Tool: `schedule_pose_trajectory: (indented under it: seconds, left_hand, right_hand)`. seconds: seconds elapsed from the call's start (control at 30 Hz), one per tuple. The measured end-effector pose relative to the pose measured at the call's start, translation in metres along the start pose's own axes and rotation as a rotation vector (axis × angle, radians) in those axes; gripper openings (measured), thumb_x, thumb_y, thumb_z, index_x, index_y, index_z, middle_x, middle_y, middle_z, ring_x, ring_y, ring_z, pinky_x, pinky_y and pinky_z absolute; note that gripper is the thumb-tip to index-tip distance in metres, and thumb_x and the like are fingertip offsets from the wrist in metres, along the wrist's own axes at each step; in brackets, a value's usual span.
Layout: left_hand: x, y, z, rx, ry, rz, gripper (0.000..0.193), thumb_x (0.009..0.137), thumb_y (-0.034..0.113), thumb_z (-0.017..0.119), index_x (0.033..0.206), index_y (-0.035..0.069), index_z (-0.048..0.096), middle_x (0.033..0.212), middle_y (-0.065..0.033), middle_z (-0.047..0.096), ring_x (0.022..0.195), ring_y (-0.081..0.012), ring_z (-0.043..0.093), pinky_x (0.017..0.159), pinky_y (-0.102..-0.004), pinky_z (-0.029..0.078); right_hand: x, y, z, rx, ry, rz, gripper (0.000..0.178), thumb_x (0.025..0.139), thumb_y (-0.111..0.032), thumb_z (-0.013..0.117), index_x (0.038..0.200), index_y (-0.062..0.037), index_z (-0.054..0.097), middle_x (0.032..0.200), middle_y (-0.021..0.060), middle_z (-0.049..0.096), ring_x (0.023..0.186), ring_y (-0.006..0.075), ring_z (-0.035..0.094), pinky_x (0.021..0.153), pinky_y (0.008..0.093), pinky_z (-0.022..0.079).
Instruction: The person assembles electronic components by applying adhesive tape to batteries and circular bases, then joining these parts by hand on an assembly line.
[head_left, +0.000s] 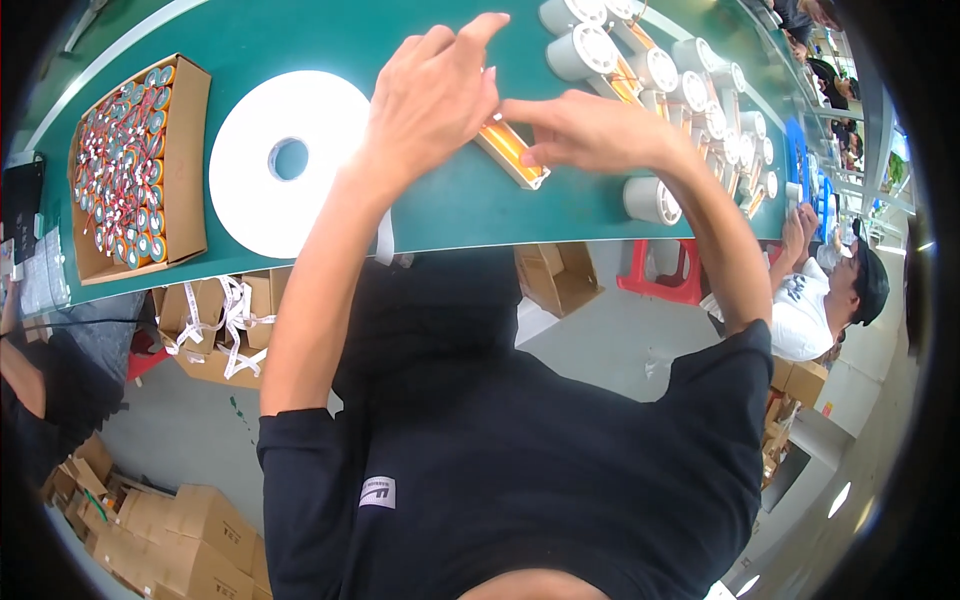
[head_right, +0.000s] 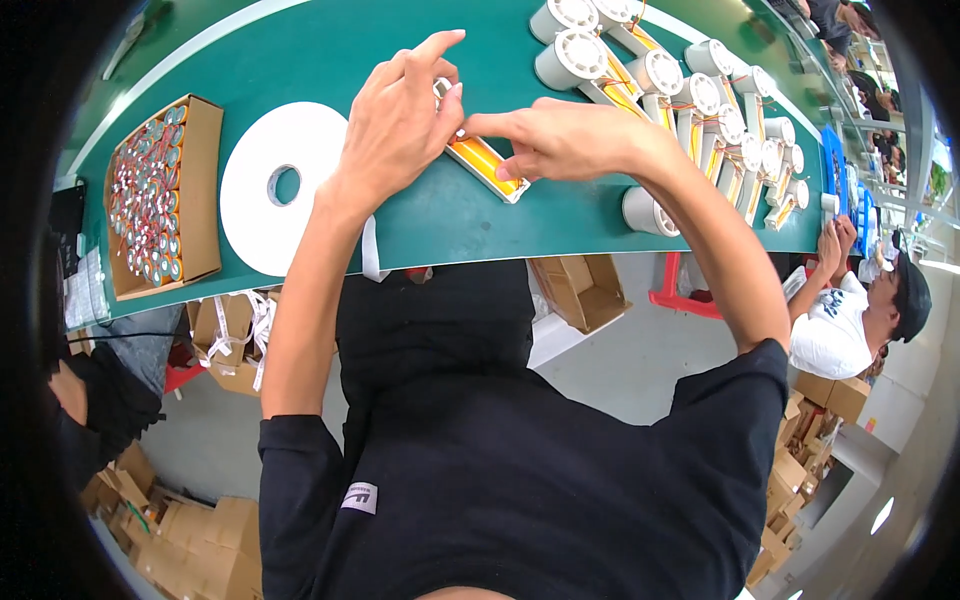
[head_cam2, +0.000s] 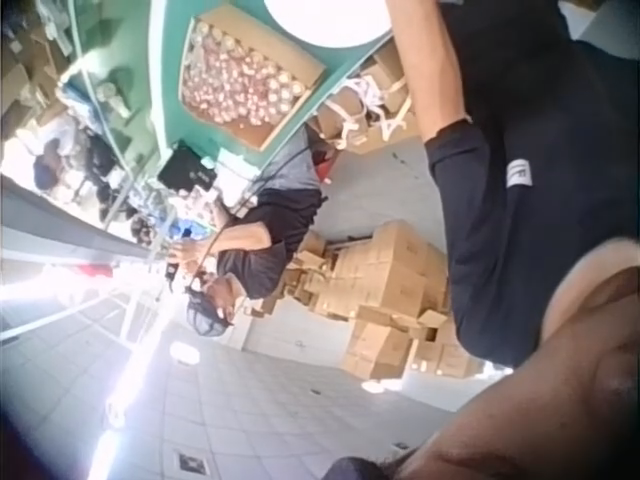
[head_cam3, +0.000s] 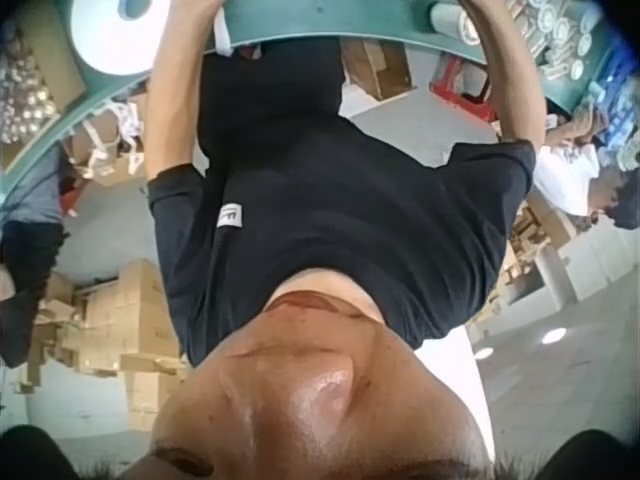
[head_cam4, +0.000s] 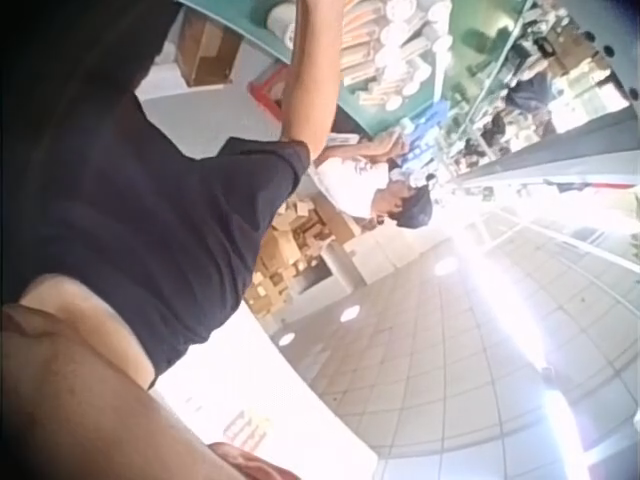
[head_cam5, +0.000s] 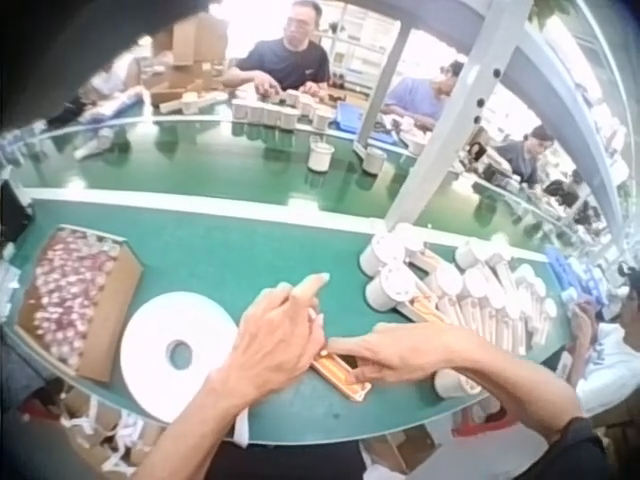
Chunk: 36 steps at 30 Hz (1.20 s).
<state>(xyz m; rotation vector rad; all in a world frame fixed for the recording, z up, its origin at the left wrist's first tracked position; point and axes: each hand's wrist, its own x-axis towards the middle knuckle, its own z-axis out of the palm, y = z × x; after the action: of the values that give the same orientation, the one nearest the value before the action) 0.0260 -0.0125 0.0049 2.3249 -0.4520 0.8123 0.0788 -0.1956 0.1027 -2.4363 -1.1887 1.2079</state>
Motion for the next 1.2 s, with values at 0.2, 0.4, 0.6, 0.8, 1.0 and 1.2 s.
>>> schedule_pose_trajectory:
  seconds: [0.2,0.4,0.6,0.8,1.0,1.2]
  left_hand:
    - [0.002,0.008,-0.004,-0.024,0.008,0.024,0.051,0.088,0.006,0.061,0.134,0.008,0.04,0.091,-0.0057,0.064,0.083,-0.0241,0.06,0.081,-0.0367,0.047]
    - [0.003,0.006,-0.002,-0.007,0.033,-0.037,0.05,0.088,0.005,0.06,0.134,0.006,0.041,0.09,-0.0069,0.064,0.087,-0.0254,0.059,0.082,-0.0372,0.047]
    - [0.004,-0.001,-0.007,0.007,0.036,0.034,0.049,0.086,0.004,0.059,0.132,0.002,0.042,0.096,-0.0086,0.063,0.089,-0.0281,0.058,0.084,-0.0393,0.046]
    - [0.004,0.016,0.003,-0.006,0.042,-0.067,0.038,0.085,0.006,0.058,0.122,0.0,0.053,0.098,-0.0108,0.062,0.086,-0.0289,0.056,0.08,-0.0417,0.047]
    - [-0.001,0.019,-0.007,-0.04,-0.018,-0.194,0.043,0.089,0.01,0.057,0.129,-0.002,0.047,0.095,-0.0125,0.061,0.087,-0.0324,0.055,0.081,-0.0431,0.046]
    - [0.002,0.024,-0.026,-0.329,-0.004,-0.3,0.064,0.094,0.025,0.06,0.141,-0.003,0.029,0.12,-0.0199,0.055,0.114,-0.0375,0.046,0.099,-0.0438,0.041]
  right_hand:
    - [0.006,-0.001,0.0,-0.068,-0.041,0.047,0.047,0.09,-0.015,0.064,0.134,-0.0118,0.046,0.078,0.0156,0.067,0.076,0.0359,0.065,0.068,0.0434,0.049]
    - [0.001,-0.006,0.004,0.009,0.015,0.122,0.055,0.089,-0.011,0.063,0.14,-0.0171,0.043,0.071,0.0141,0.063,0.061,0.0295,0.059,0.059,0.0413,0.047]
    - [0.018,0.007,0.0,0.034,0.026,-0.096,0.054,0.091,-0.013,0.058,0.142,-0.0187,0.041,0.071,0.0147,0.067,0.052,0.0252,0.064,0.05,0.0386,0.051]
    - [-0.008,-0.018,0.009,0.178,0.099,0.101,0.053,0.089,-0.009,0.056,0.14,-0.0189,0.043,0.073,0.0149,0.068,0.053,0.0281,0.064,0.053,0.0406,0.053]
    - [-0.002,-0.013,0.027,-0.043,0.248,-0.014,0.039,0.09,-0.018,0.059,0.127,-0.0114,0.049,0.089,0.0204,0.066,0.087,0.0397,0.064,0.074,0.0508,0.05]
    - [-0.006,-0.04,0.077,-0.222,0.621,0.049,0.036,0.09,-0.025,0.063,0.119,-0.0072,0.053,0.097,0.0185,0.059,0.09,0.0401,0.061,0.073,0.0483,0.049]
